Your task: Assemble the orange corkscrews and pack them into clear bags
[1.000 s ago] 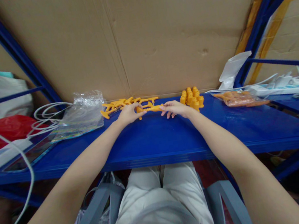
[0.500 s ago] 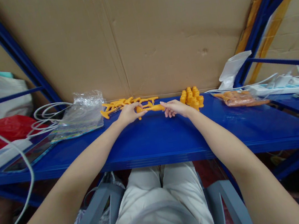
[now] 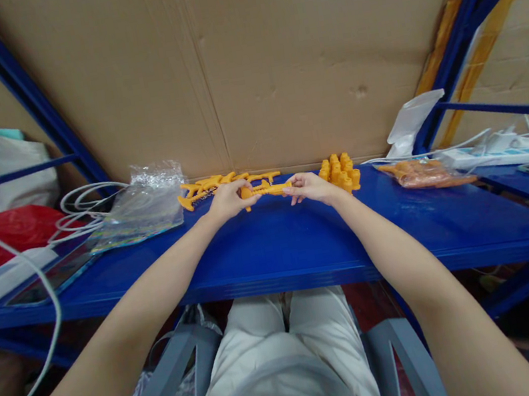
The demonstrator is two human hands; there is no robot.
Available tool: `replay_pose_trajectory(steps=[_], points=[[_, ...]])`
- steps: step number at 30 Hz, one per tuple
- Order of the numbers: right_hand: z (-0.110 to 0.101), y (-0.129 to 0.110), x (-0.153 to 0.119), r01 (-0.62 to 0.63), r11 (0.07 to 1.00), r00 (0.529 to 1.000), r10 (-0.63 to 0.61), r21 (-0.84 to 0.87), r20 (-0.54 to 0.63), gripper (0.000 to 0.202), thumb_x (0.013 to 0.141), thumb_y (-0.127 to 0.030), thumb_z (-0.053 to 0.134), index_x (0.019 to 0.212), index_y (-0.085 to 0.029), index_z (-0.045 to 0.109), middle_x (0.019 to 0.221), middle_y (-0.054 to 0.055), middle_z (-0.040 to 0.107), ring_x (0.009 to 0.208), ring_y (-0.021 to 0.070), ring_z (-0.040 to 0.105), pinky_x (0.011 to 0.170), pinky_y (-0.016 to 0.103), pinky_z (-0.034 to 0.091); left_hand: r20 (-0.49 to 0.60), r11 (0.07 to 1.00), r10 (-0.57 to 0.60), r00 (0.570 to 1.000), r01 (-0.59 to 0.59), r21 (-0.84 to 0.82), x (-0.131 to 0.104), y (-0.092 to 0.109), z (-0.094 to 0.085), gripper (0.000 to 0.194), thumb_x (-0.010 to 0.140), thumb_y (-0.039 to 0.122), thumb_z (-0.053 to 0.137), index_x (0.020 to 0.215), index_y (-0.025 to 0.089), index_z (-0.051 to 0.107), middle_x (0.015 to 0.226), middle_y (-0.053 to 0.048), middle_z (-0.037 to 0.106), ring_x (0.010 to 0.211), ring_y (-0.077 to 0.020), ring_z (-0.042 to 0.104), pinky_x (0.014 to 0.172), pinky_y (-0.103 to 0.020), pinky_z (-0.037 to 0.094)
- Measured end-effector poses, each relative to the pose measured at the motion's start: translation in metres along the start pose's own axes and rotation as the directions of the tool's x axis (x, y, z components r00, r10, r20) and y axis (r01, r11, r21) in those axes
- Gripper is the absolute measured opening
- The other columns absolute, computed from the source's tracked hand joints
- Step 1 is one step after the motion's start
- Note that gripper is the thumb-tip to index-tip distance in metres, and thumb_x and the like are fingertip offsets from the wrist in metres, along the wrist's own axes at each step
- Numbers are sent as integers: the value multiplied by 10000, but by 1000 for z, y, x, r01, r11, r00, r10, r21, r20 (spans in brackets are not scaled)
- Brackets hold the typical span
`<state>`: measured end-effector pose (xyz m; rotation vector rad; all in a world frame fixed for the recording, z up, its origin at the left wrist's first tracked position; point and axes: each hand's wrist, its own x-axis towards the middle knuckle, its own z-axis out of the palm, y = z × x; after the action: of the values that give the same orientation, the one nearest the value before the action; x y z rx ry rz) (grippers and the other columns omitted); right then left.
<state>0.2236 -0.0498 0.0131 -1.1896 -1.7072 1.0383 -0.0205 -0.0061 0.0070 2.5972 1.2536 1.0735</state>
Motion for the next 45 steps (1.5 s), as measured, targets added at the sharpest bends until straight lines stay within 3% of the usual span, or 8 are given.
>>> replay_pose_trajectory(steps=[7, 15, 21, 27, 36, 45], points=[[4, -9, -5, -74, 996, 997, 74, -52, 5, 461, 869, -610, 606, 756, -166, 656, 795, 110, 754, 540, 111, 629, 591, 249, 505, -41, 994, 71, 997, -67, 84, -3, 6, -4, 229, 772, 368, 731, 896, 179, 695, 858, -47, 723, 792, -192, 634, 707, -261, 423], [6, -4, -1, -227, 970, 973, 229, -84, 19, 770, 855, -811, 358, 552, -150, 613, 537, 142, 653, 398, 123, 565, 440, 237, 431, -42, 989, 111, 993, -106, 104, -3, 6, 2, 236, 781, 368, 729, 918, 178, 707, 907, -57, 744, 802, -199, 651, 704, -266, 443], [4, 0, 1, -254, 957, 967, 252, -138, -34, 792, 851, -833, 315, 567, -165, 631, 534, 145, 651, 434, 152, 589, 485, 282, 454, -70, 986, 131, 989, -123, 113, -2, 3, 6, 227, 772, 349, 744, 916, 175, 722, 875, -46, 747, 751, -188, 647, 698, -268, 452], [4, 5, 2, -282, 957, 957, 276, -70, -85, 736, 774, -868, 422, 712, -187, 694, 591, 154, 684, 541, 243, 670, 498, 349, 508, -83, 985, 137, 987, -126, 117, -2, 1, 7, 235, 774, 357, 747, 923, 176, 724, 865, -43, 744, 743, -185, 649, 695, -267, 457], [5, 7, 3, -269, 962, 962, 265, -58, -58, 801, 716, -918, 412, 676, -167, 687, 514, 142, 637, 427, 188, 598, 398, 273, 419, -71, 985, 143, 987, -135, 104, -1, -2, 8, 230, 781, 368, 739, 907, 177, 718, 856, -43, 742, 749, -187, 654, 685, -265, 448], [3, 9, 5, -259, 963, 965, 256, -73, -50, 816, 711, -928, 391, 666, -171, 693, 491, 129, 623, 409, 171, 584, 391, 265, 429, -85, 985, 157, 984, -149, 91, -1, -3, 8, 230, 774, 368, 747, 898, 177, 711, 826, -32, 731, 734, -183, 662, 678, -263, 454]])
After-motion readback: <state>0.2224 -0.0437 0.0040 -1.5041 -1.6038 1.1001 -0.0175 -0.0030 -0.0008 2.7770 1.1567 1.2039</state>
